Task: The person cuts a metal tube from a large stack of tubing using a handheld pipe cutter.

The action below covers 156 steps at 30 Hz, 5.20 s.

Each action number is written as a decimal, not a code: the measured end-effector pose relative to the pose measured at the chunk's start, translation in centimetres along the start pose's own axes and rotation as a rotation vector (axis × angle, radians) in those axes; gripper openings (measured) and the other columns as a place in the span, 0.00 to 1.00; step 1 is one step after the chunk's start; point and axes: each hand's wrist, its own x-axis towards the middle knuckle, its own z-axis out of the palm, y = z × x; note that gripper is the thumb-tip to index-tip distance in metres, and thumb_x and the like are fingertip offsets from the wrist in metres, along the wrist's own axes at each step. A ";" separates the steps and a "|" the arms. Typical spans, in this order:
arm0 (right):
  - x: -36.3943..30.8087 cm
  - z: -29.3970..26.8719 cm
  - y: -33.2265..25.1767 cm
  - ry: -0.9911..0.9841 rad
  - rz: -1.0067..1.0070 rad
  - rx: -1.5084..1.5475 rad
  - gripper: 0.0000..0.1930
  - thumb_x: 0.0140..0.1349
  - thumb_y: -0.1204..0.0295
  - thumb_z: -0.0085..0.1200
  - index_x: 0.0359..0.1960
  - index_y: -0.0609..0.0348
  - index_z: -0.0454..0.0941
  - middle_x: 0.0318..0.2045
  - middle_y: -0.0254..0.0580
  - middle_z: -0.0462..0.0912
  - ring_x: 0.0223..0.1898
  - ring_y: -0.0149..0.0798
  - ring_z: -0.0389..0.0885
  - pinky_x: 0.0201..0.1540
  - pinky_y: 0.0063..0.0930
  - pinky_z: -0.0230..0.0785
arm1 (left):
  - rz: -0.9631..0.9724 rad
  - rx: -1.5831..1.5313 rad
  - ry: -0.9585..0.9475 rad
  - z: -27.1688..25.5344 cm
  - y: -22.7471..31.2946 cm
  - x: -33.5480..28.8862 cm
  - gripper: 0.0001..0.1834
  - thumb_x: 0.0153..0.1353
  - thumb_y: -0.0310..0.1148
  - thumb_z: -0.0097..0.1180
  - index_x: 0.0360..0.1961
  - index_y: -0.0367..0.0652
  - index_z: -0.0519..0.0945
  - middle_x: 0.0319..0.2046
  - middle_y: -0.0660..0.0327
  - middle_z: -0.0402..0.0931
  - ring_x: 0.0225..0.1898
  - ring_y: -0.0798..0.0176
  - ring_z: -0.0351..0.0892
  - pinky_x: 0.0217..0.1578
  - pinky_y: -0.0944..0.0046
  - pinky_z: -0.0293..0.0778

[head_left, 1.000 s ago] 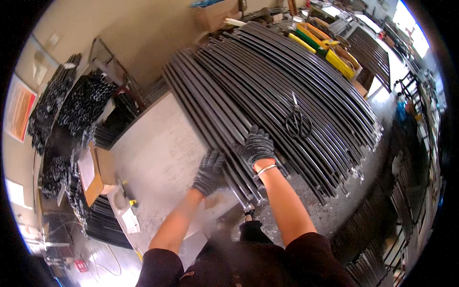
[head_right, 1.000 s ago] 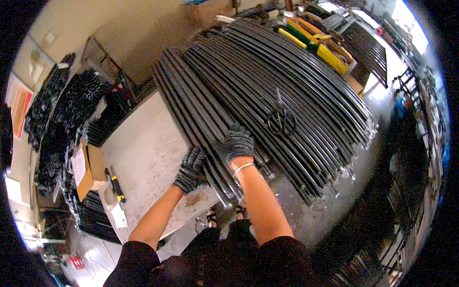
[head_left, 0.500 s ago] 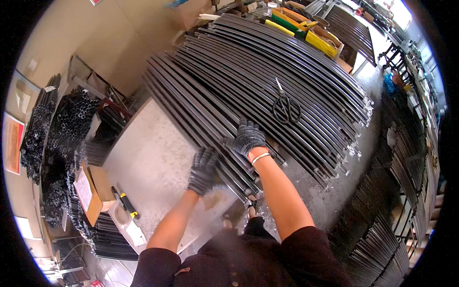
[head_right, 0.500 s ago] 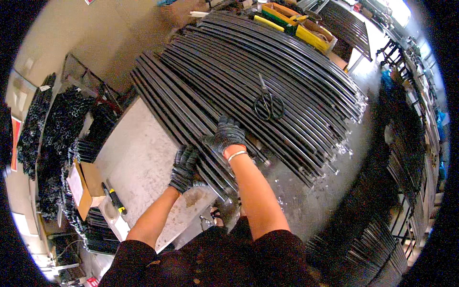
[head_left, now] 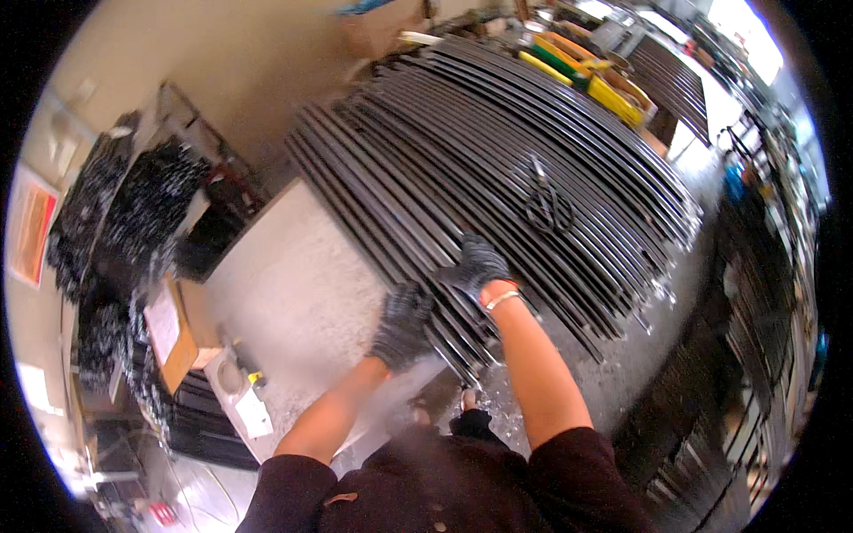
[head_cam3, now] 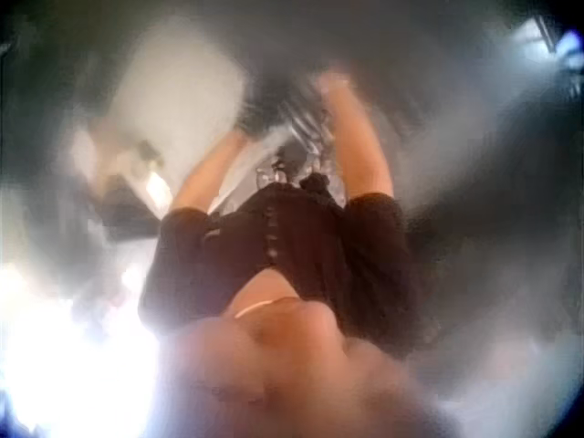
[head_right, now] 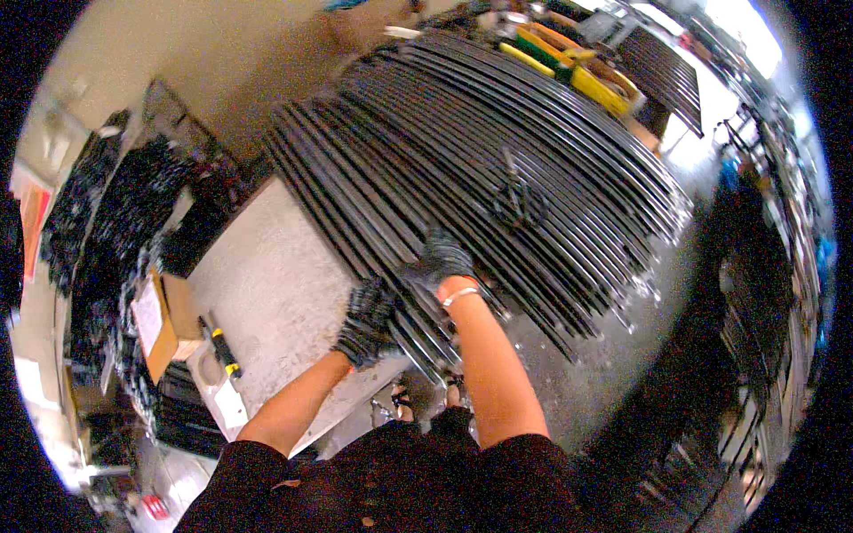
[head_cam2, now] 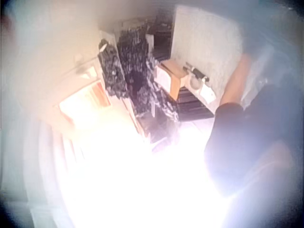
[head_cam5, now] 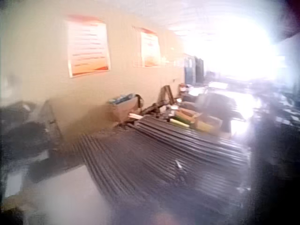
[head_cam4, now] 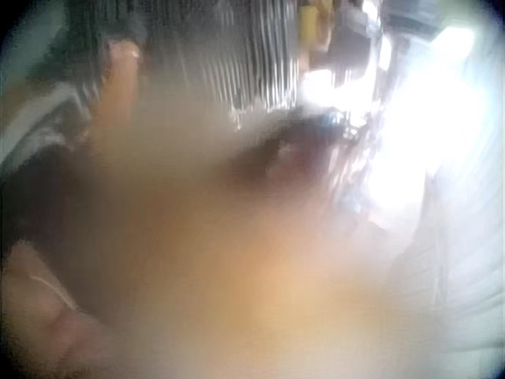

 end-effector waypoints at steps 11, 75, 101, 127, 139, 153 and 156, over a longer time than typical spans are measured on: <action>-4.0 2.0 -0.5 -0.044 -0.052 -0.078 0.50 0.39 0.44 0.61 0.59 0.66 0.58 0.56 0.58 0.66 0.58 0.52 0.64 0.60 0.37 0.57 | 0.006 -0.074 -0.040 -0.7 1.0 -6.9 0.57 0.27 0.61 0.62 0.63 0.52 0.58 0.64 0.44 0.47 0.65 0.39 0.45 0.60 0.36 0.38; -41.2 20.6 3.6 -0.162 0.149 1.070 0.16 0.62 0.66 0.50 0.48 0.62 0.69 0.27 0.35 0.76 0.27 0.28 0.73 0.28 0.20 0.67 | -0.279 0.236 0.003 0.2 3.2 -12.1 0.17 0.48 0.39 0.47 0.38 0.44 0.74 0.40 0.54 0.73 0.46 0.51 0.68 0.57 0.48 0.52; -48.3 13.8 9.7 -0.040 0.059 -0.057 0.21 0.49 0.75 0.56 0.48 0.57 0.72 0.45 0.54 0.75 0.50 0.54 0.71 0.51 0.40 0.66 | -0.465 0.174 -0.072 -1.4 5.4 -9.0 0.13 0.47 0.39 0.51 0.34 0.47 0.79 0.34 0.52 0.76 0.38 0.49 0.74 0.39 0.51 0.67; -43.5 19.3 1.9 0.082 0.232 1.062 0.08 0.59 0.64 0.51 0.30 0.54 0.71 0.23 0.26 0.68 0.23 0.26 0.64 0.26 0.22 0.62 | -0.527 0.336 -0.205 -2.8 6.1 -11.3 0.31 0.60 0.41 0.35 0.61 0.32 0.58 0.65 0.47 0.46 0.68 0.47 0.38 0.66 0.50 0.32; -41.5 15.6 8.1 0.093 0.457 1.544 0.18 0.56 0.76 0.53 0.49 0.60 0.71 0.42 0.43 0.78 0.40 0.37 0.78 0.41 0.29 0.72 | -0.236 0.259 0.085 -1.7 5.5 -11.0 0.25 0.54 0.43 0.48 0.54 0.48 0.71 0.59 0.49 0.60 0.63 0.47 0.53 0.62 0.44 0.45; -38.6 18.6 4.1 0.182 -0.061 0.490 0.14 0.57 0.72 0.49 0.46 0.60 0.71 0.31 0.42 0.79 0.27 0.37 0.77 0.28 0.30 0.69 | -0.406 0.349 -0.137 -1.4 6.2 -10.3 0.33 0.56 0.47 0.44 0.59 0.39 0.63 0.64 0.47 0.49 0.67 0.46 0.42 0.65 0.47 0.34; -37.6 16.8 2.9 0.223 -0.119 -0.125 0.11 0.51 0.72 0.49 0.38 0.58 0.73 0.33 0.52 0.78 0.31 0.54 0.76 0.31 0.44 0.68 | -0.408 0.369 -0.108 -1.1 5.8 -9.8 0.33 0.54 0.46 0.45 0.59 0.38 0.63 0.64 0.48 0.49 0.67 0.46 0.41 0.65 0.47 0.35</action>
